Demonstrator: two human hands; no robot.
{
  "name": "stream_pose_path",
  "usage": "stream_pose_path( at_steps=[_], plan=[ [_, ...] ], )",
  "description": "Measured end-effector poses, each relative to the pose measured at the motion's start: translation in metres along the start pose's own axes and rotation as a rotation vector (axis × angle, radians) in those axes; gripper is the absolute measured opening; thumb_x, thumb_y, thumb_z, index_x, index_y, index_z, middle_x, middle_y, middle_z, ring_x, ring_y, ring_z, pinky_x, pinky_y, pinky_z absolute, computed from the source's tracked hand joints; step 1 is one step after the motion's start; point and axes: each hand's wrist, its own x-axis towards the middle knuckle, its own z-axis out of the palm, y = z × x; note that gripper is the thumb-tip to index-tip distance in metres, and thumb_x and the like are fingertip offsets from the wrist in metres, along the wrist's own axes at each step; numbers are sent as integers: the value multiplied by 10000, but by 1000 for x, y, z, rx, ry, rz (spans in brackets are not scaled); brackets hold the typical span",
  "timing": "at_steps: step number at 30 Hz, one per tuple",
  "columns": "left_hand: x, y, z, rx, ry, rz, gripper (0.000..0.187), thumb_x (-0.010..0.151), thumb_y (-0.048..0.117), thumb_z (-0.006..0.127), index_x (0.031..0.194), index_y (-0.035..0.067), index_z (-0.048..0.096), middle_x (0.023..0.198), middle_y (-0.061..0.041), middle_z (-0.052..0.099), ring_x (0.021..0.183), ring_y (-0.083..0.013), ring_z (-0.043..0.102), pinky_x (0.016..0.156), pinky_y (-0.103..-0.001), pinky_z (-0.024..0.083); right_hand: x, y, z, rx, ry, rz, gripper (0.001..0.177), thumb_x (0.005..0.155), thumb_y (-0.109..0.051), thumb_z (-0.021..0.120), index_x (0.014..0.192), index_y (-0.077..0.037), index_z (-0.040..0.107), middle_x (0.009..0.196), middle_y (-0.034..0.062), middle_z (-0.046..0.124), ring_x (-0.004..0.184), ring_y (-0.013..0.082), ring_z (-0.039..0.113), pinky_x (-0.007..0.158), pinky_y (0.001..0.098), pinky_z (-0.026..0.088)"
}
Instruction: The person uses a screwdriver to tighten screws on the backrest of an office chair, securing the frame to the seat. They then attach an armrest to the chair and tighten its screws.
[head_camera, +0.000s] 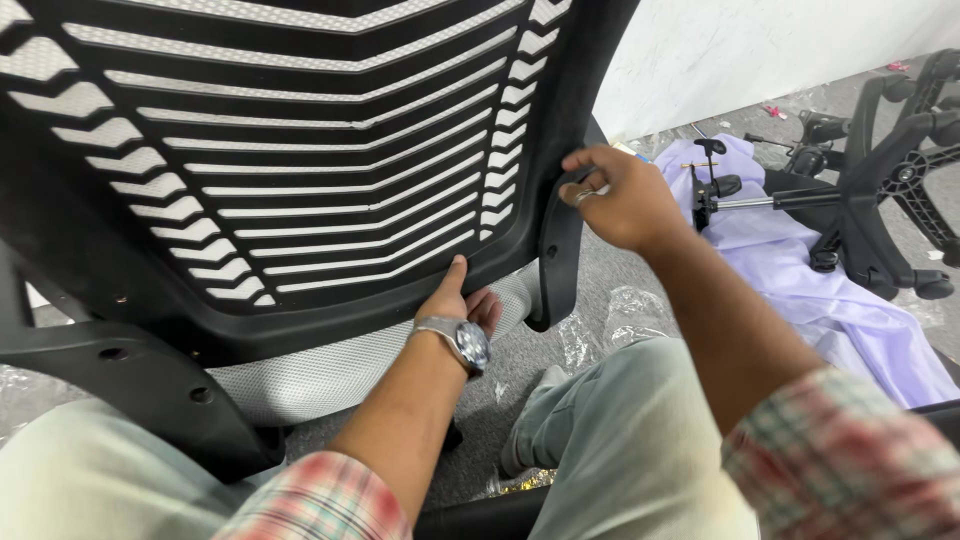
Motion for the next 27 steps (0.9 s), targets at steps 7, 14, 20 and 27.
stream_pose_path(
  at_steps=[7,14,20,27],
  plan=[
    [0,-3,4,-12,81,8,487,901,412,748,1019,-54,667,845,-142,742,593,-161,681,537,-262,604,34,-32,-28,-491,-246,51,403,884,-558,697,1149,-279,815,1144,44,765,1106,265,698,993,453,514],
    [13,-9,15,-73,116,102,483,901,399,762,953,-75,686,853,-150,732,632,-167,690,529,-244,584,41,-45,-30,-775,-338,-2,613,791,-666,713,1295,-318,682,1267,68,692,1203,323,627,1023,494,475],
    [19,-8,12,-87,116,113,496,902,394,753,971,-90,670,849,-173,729,648,-188,696,538,-265,598,56,-47,-21,-797,-413,-15,646,842,-681,658,1279,-208,702,1256,102,711,1212,316,647,1037,468,499],
    [11,-6,7,-132,123,98,469,902,337,771,1004,-110,668,826,-174,703,616,-183,695,508,-243,611,61,-33,-6,-720,-392,-23,458,1029,-483,481,1322,-191,678,1285,156,672,1232,365,600,1069,511,443]
  ],
)
